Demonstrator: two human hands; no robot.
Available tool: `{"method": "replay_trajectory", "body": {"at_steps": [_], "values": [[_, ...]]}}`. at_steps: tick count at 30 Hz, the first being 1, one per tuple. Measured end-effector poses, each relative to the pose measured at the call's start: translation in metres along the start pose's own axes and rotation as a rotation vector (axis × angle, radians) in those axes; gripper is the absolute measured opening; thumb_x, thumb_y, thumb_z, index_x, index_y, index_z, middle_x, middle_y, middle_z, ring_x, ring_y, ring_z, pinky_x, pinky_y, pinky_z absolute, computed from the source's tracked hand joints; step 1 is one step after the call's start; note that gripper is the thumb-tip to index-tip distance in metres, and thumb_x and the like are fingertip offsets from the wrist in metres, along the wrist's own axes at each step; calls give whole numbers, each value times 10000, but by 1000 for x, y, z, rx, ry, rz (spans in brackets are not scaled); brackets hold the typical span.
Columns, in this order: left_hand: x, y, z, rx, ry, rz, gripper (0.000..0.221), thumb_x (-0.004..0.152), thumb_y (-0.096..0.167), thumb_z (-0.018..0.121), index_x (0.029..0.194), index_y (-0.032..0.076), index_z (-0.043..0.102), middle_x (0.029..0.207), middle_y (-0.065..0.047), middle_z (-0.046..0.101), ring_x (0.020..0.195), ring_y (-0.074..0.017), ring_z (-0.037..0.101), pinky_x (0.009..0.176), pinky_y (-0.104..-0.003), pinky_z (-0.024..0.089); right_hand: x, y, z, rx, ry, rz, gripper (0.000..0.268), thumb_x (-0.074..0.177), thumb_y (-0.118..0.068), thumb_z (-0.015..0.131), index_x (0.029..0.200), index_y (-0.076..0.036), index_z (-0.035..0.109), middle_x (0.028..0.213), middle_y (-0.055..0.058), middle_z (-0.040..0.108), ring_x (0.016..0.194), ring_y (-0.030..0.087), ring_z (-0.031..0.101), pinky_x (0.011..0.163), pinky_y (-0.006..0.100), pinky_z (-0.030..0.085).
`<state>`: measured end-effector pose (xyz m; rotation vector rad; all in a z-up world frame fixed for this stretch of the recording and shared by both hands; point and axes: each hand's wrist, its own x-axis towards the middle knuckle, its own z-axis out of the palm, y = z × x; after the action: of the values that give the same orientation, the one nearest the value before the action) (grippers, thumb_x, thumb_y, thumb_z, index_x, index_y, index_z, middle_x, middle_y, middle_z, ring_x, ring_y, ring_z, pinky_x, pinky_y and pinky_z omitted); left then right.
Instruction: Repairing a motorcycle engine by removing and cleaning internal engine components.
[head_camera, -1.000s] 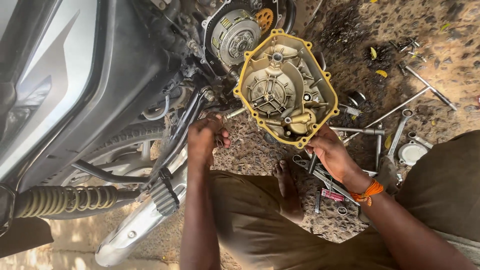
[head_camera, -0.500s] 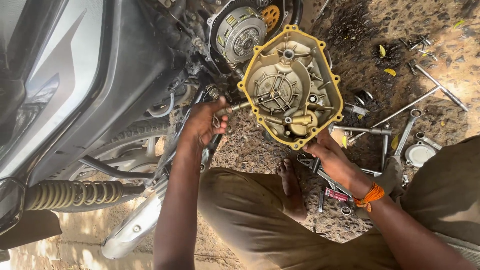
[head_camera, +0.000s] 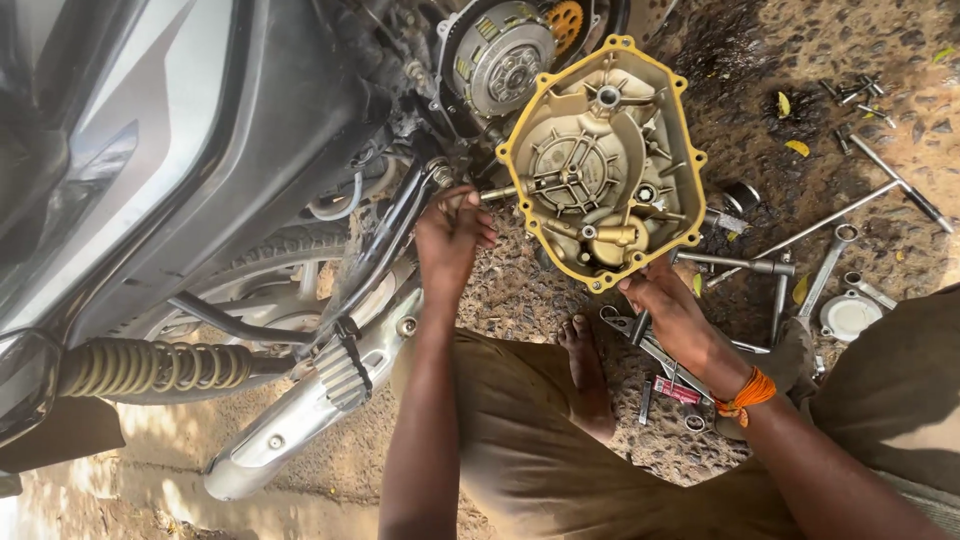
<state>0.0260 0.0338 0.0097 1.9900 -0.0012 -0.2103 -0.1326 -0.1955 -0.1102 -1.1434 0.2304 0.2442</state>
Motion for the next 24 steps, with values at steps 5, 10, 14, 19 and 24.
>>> {"method": "replay_trajectory", "body": {"at_steps": [5,10,14,19,24], "values": [[2,13,21,-16,189,-117,219,1012,148,571,1053,-43,671,681,-138,707,463,-175,677,377,-305,571,1,-1,-1,-92,-1,-3,349,962,-226,542,1260,-52,487,734,-30,448,677,108,409,645,293,394],[5,4,27,54,261,-147,368,1039,228,602,892,-93,706,614,-132,706,406,-162,654,338,-298,543,2,-7,-2,-115,18,17,338,961,-225,544,1248,-53,495,725,-35,401,666,113,380,615,299,356],[3,3,32,67,283,-175,440,1063,243,609,854,-126,724,615,-129,708,414,-159,654,347,-300,541,5,3,-7,-142,27,53,355,947,-229,541,1264,-75,496,709,-34,398,646,110,368,592,293,341],[5,-10,37,-158,303,-52,276,1017,215,589,1063,-43,678,682,-136,708,513,-176,697,419,-312,595,13,30,-18,-7,4,20,362,994,-209,569,1288,-33,452,771,-43,460,695,91,415,631,264,369],[12,-33,39,-373,251,45,275,1029,207,599,1046,-63,651,793,-150,739,659,-194,760,559,-333,669,12,14,-11,-40,-15,34,474,980,-208,581,1388,-67,386,811,-42,503,692,85,406,604,260,357]]}}
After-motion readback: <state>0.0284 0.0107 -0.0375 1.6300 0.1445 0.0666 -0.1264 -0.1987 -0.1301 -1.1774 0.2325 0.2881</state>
